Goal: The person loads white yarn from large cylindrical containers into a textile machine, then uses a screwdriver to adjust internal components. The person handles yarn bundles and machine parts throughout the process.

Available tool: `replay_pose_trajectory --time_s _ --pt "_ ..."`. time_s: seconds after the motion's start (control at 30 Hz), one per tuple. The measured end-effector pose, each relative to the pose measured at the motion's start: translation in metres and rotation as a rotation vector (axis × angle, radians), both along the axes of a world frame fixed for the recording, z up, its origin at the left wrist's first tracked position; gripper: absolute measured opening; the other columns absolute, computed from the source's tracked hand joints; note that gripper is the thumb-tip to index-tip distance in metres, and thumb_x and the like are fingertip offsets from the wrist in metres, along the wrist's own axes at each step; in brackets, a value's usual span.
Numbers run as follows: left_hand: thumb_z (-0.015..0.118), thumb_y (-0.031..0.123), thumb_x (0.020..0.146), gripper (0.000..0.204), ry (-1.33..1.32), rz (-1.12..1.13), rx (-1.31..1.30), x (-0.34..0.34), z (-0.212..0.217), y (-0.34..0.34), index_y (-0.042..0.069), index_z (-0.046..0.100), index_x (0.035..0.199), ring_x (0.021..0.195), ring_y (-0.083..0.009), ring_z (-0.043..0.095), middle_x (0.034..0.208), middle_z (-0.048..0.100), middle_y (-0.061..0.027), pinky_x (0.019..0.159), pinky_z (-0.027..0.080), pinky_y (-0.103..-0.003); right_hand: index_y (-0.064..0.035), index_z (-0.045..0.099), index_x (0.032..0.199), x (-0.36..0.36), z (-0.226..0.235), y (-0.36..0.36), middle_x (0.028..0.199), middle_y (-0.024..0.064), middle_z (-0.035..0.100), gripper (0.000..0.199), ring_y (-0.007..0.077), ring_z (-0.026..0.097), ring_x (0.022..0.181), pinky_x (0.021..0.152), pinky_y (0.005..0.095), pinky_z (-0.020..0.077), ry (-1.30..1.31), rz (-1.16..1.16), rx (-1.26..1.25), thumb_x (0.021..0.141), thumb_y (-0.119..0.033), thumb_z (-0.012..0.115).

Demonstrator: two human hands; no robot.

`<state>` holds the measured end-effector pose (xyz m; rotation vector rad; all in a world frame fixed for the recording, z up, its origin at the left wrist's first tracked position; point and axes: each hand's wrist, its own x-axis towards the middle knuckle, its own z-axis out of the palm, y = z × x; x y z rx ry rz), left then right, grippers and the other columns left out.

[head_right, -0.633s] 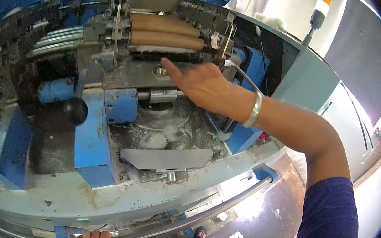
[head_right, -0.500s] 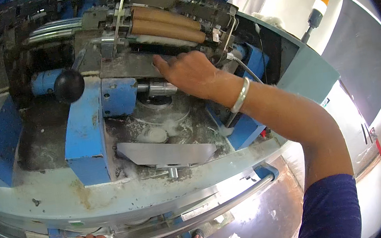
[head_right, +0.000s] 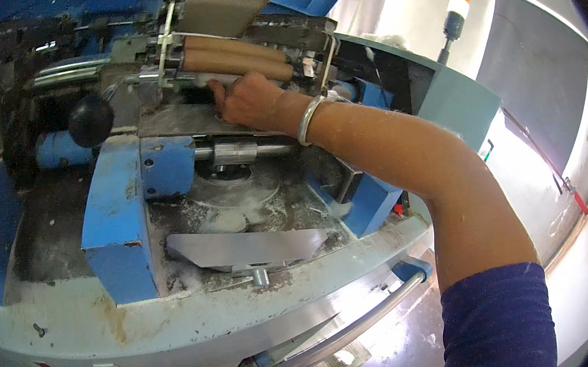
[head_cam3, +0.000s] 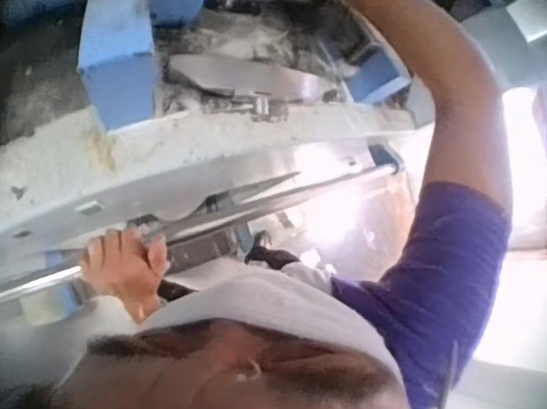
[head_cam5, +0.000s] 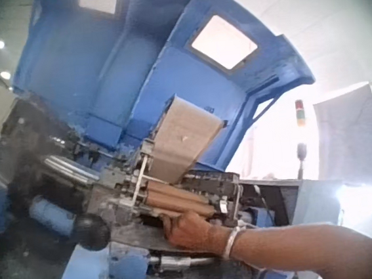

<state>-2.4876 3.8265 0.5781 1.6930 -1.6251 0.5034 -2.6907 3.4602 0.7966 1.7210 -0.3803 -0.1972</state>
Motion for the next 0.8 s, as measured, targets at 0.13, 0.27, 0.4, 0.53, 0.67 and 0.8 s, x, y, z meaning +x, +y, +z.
replay_pose_trajectory --time_s 0.13,0.27,0.4,0.53,0.67,0.8 --pt "0.039 0.053 0.094 0.045 -0.043 -0.019 0.013 0.001 0.002 0.000 0.016 0.055 0.073 0.068 -0.0300 0.049 0.071 0.048 -0.0069 0.062 0.036 -0.044 0.0132 0.050 0.127 -0.012 -0.002 -0.005 0.062 0.0081 0.065 0.051 0.0178 0.063 0.053 0.041 0.0315 0.0449 0.012 0.024 -0.025 0.082 -0.010 0.057" --pt "0.041 0.050 0.092 0.041 -0.082 -0.038 0.005 0.003 0.003 0.000 0.017 0.054 0.074 0.067 -0.0299 0.049 0.071 0.048 -0.0064 0.060 0.035 -0.044 0.0122 0.050 0.128 -0.019 -0.003 -0.009 0.064 0.0086 0.065 0.051 0.0162 0.063 0.056 0.043 0.0306 0.0464 -0.016 0.047 -0.017 0.082 -0.009 0.057" --pt "0.044 0.047 0.089 0.035 -0.158 -0.038 0.027 0.007 0.004 0.001 0.017 0.053 0.072 0.066 -0.0289 0.049 0.070 0.047 -0.0058 0.059 0.036 -0.045 0.0103 0.050 0.129 -0.029 -0.004 -0.010 0.064 0.0093 0.065 0.050 0.0157 0.063 0.055 0.043 0.0295 0.0460 -0.058 0.039 -0.005 0.083 -0.009 0.057" --pt "0.048 0.044 0.085 0.031 -0.198 -0.051 0.023 0.010 0.006 0.001 0.016 0.050 0.070 0.066 -0.0280 0.049 0.070 0.047 -0.0055 0.059 0.037 -0.045 0.0088 0.050 0.130 -0.040 -0.003 -0.009 0.063 0.0084 0.064 0.050 0.0159 0.062 0.053 0.040 0.0299 0.0447 -0.044 -0.085 0.011 0.085 -0.010 0.055" --pt "0.049 0.041 0.083 0.029 -0.165 -0.042 -0.020 0.011 0.006 0.000 0.016 0.047 0.069 0.065 -0.0269 0.048 0.068 0.045 -0.0052 0.060 0.037 -0.045 0.0098 0.046 0.133 -0.048 -0.003 -0.007 0.063 0.0081 0.064 0.052 0.0170 0.063 0.054 0.042 0.0308 0.0455 -0.085 -0.014 0.039 0.085 -0.011 0.054" --pt "0.048 0.039 0.083 0.027 -0.177 -0.051 -0.050 0.012 0.005 -0.001 0.016 0.046 0.068 0.063 -0.0255 0.046 0.068 0.045 -0.0048 0.059 0.036 -0.044 0.0048 0.048 0.134 -0.053 -0.005 -0.006 0.063 0.0060 0.062 0.057 0.0171 0.061 0.054 0.044 0.0309 0.0464 -0.130 -0.116 0.038 0.080 -0.010 0.056"
